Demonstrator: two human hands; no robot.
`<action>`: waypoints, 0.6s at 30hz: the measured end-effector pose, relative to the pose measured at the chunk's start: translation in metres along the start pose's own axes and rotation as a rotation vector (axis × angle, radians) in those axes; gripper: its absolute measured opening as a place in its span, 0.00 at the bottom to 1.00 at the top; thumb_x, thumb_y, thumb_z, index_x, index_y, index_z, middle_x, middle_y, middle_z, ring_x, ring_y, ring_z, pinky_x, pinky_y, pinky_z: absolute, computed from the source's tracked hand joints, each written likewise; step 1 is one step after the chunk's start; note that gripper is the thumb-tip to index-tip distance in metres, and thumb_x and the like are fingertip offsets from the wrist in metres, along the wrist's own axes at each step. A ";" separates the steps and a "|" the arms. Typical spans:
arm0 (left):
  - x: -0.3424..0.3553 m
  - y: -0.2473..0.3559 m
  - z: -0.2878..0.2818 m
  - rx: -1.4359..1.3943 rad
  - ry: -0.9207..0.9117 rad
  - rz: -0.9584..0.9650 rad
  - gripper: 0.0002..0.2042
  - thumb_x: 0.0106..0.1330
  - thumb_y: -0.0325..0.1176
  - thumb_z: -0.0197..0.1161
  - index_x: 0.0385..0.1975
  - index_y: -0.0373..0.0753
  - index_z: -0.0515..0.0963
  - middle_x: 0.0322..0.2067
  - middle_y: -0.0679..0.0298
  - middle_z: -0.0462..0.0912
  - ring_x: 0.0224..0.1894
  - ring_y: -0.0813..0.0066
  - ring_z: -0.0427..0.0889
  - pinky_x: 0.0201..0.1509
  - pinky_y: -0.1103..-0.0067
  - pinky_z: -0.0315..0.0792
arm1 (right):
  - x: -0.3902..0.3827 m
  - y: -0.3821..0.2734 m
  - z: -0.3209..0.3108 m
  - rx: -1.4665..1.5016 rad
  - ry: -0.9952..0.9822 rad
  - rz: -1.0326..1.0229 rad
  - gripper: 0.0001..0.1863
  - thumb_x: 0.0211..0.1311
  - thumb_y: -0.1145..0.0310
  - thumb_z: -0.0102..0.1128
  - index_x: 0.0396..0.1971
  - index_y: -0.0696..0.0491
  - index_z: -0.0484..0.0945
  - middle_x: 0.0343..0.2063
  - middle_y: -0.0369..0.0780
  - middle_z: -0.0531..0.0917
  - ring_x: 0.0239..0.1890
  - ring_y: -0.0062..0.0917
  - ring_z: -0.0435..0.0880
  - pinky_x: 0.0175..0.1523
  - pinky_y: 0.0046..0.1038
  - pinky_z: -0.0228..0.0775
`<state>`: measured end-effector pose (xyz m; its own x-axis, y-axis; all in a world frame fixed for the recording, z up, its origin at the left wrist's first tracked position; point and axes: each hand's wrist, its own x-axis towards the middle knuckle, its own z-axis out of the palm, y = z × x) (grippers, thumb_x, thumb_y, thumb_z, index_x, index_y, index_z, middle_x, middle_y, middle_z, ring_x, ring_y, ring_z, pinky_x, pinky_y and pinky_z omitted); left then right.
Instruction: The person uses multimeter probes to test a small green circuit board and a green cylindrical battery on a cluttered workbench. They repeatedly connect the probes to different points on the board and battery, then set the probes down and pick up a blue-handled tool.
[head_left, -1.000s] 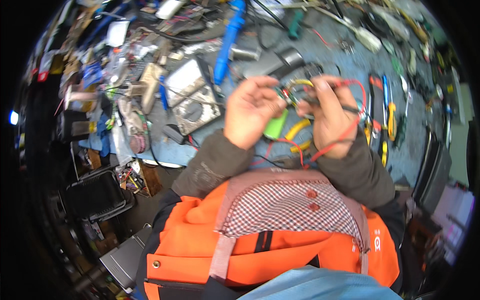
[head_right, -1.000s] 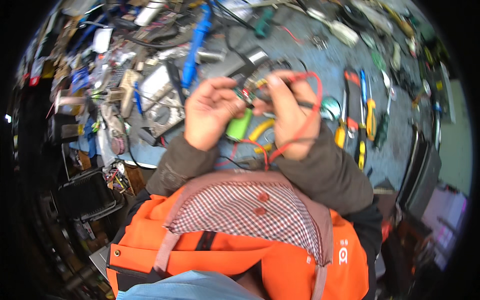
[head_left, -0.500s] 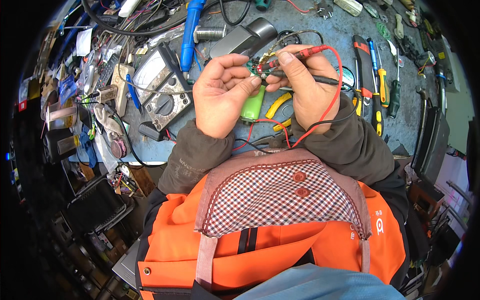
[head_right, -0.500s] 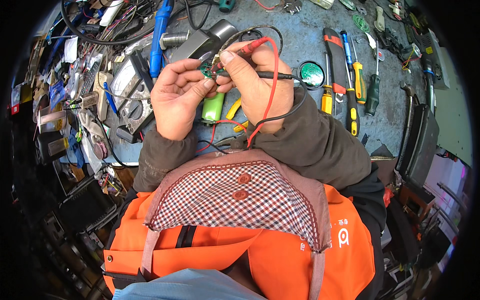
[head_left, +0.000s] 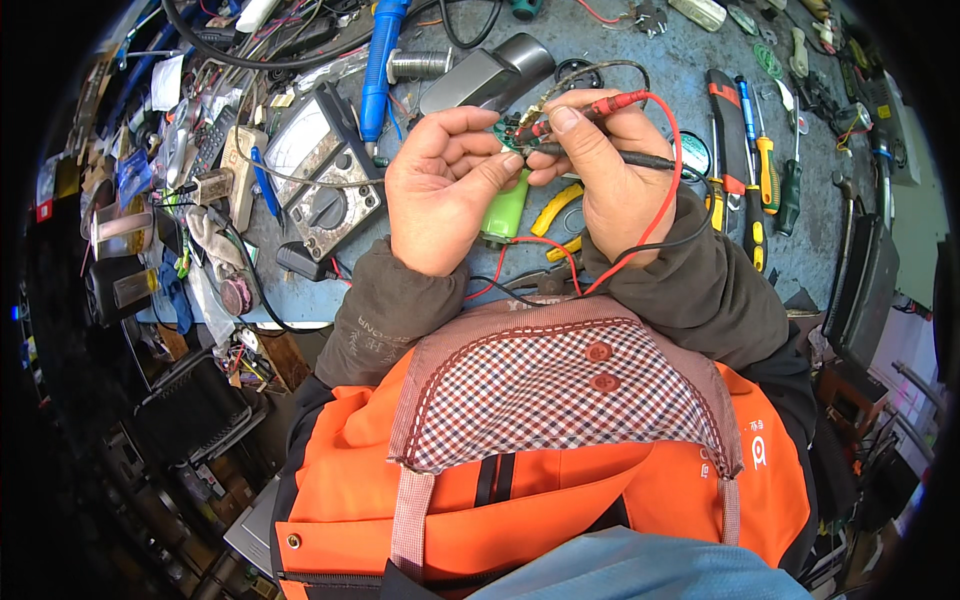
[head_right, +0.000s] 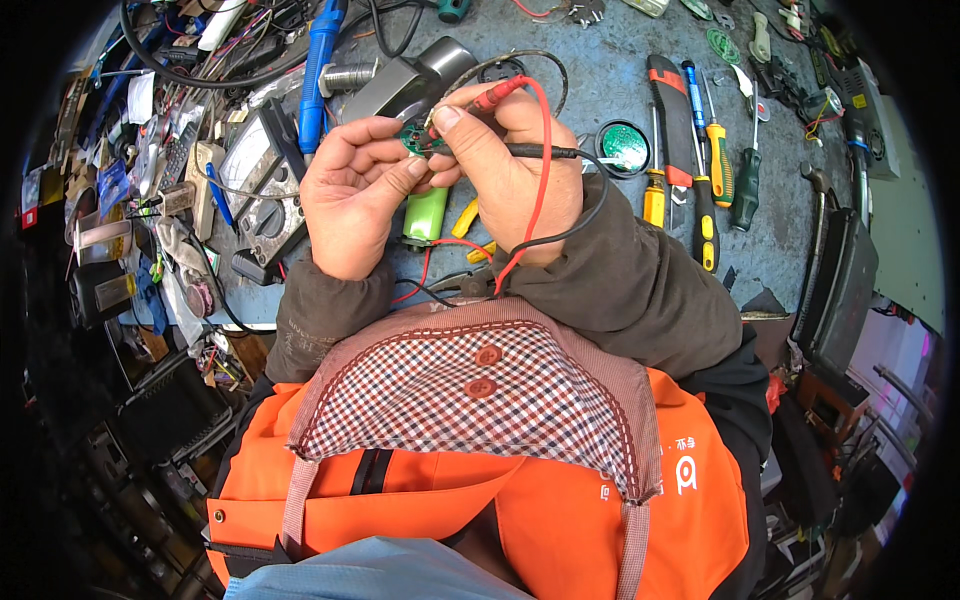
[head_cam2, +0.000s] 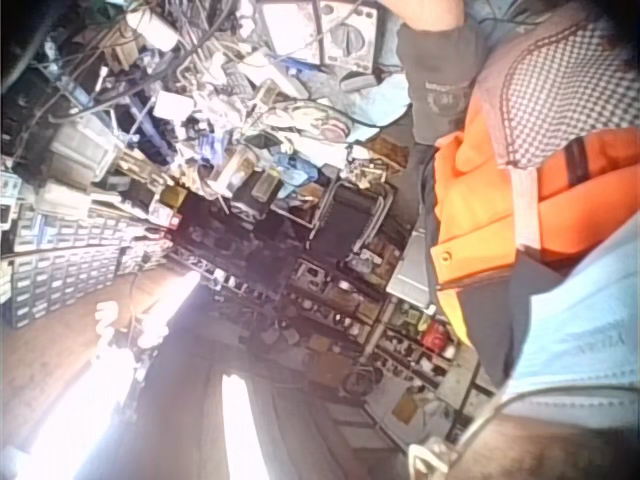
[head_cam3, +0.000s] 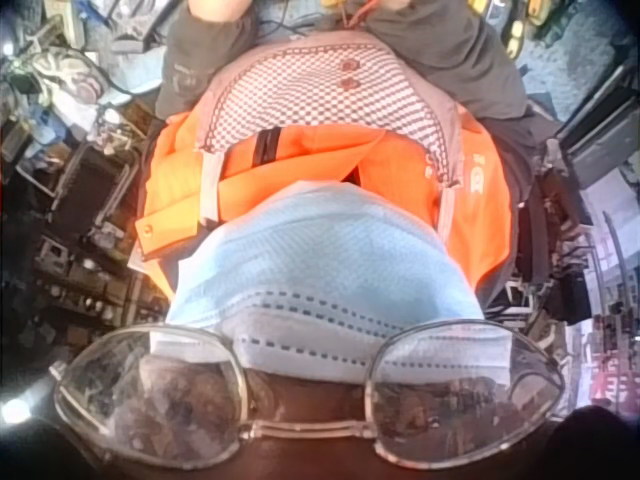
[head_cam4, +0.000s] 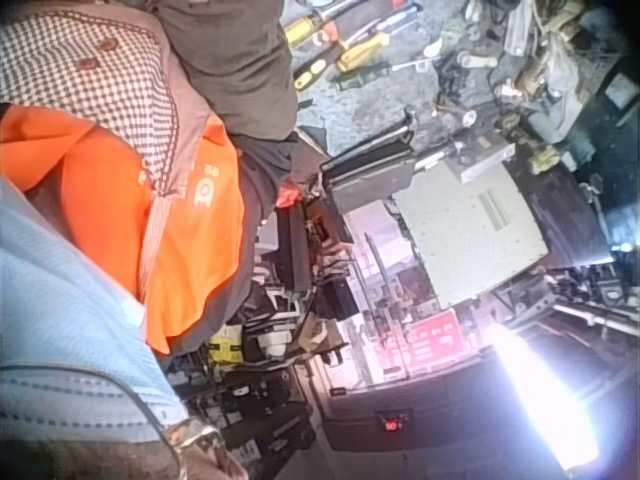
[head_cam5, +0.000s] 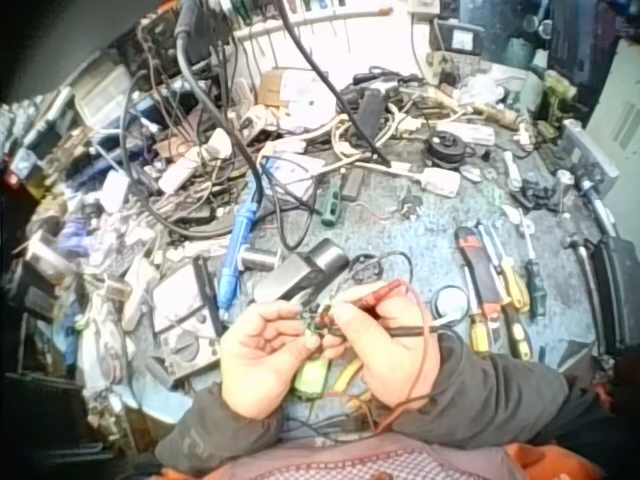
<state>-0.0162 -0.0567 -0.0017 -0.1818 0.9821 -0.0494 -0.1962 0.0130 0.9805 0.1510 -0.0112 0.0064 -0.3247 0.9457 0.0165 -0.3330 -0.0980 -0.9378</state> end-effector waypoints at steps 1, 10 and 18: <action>0.000 0.000 0.000 0.001 0.000 0.000 0.19 0.63 0.13 0.66 0.54 0.30 0.74 0.37 0.61 0.83 0.40 0.77 0.85 0.45 0.82 0.82 | 0.000 0.000 0.000 -0.003 -0.001 0.001 0.10 0.76 0.69 0.57 0.47 0.60 0.79 0.38 0.40 0.84 0.36 0.22 0.87 0.40 0.22 0.83; 0.000 -0.001 -0.001 0.011 -0.014 0.013 0.19 0.63 0.13 0.66 0.54 0.31 0.74 0.38 0.61 0.83 0.40 0.78 0.85 0.45 0.82 0.82 | 0.001 0.000 0.000 -0.018 -0.006 -0.004 0.10 0.75 0.70 0.57 0.47 0.61 0.79 0.38 0.40 0.84 0.36 0.23 0.87 0.40 0.23 0.83; 0.000 -0.002 -0.001 0.004 -0.017 0.023 0.19 0.63 0.12 0.65 0.54 0.31 0.74 0.38 0.61 0.83 0.41 0.78 0.85 0.45 0.82 0.82 | 0.000 -0.003 -0.001 -0.014 -0.015 0.019 0.11 0.75 0.69 0.57 0.47 0.62 0.79 0.38 0.41 0.85 0.36 0.24 0.87 0.40 0.25 0.84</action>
<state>-0.0170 -0.0572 -0.0038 -0.1699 0.9852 -0.0235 -0.1886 -0.0091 0.9820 0.1528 -0.0103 0.0085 -0.3445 0.9388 0.0033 -0.3140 -0.1119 -0.9428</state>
